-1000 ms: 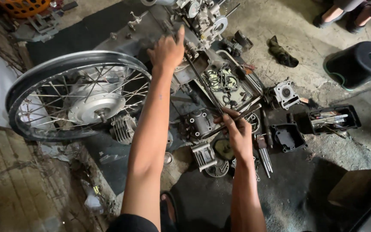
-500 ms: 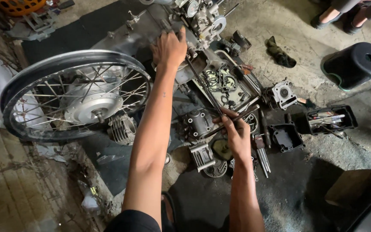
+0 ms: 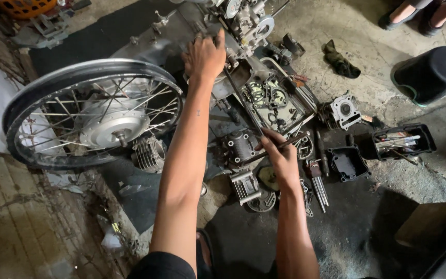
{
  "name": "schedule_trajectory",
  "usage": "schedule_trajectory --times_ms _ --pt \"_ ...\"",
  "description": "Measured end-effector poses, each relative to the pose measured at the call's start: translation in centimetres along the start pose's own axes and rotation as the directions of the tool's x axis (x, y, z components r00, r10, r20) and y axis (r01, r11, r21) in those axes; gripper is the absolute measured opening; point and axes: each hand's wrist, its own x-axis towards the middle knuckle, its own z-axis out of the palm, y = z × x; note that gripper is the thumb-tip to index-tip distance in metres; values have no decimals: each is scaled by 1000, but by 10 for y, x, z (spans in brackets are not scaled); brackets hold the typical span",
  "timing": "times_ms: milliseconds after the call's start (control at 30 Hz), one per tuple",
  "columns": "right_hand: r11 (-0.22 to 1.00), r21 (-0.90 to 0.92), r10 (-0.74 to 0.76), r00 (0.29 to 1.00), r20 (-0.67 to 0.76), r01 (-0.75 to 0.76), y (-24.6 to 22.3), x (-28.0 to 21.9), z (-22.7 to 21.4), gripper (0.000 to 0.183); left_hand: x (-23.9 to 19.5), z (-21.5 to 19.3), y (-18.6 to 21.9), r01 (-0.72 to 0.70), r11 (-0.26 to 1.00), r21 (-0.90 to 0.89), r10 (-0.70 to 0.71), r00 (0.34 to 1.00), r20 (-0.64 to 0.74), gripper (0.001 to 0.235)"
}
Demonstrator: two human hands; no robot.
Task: Disassembling and organizing motorcycle engine components on the floor
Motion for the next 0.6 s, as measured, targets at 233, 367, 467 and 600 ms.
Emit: schedule_trajectory --times_ms 233,367,467,600 --pt "905 -340 -258 965 38 256 -16 -4 12 43 4 1 -2 -37 999 1 37 997 -72 62" --pt "834 -499 -278 961 -9 236 -19 -9 18 42 0 -3 1 53 997 -56 -50 998 41 52" --pt "763 -572 -370 929 -3 302 -9 -6 20 40 6 7 -4 23 1000 -19 -23 1000 -7 70" --pt "540 -744 -538 841 53 393 -4 -5 21 38 8 10 -8 -49 999 -12 47 990 -136 75"
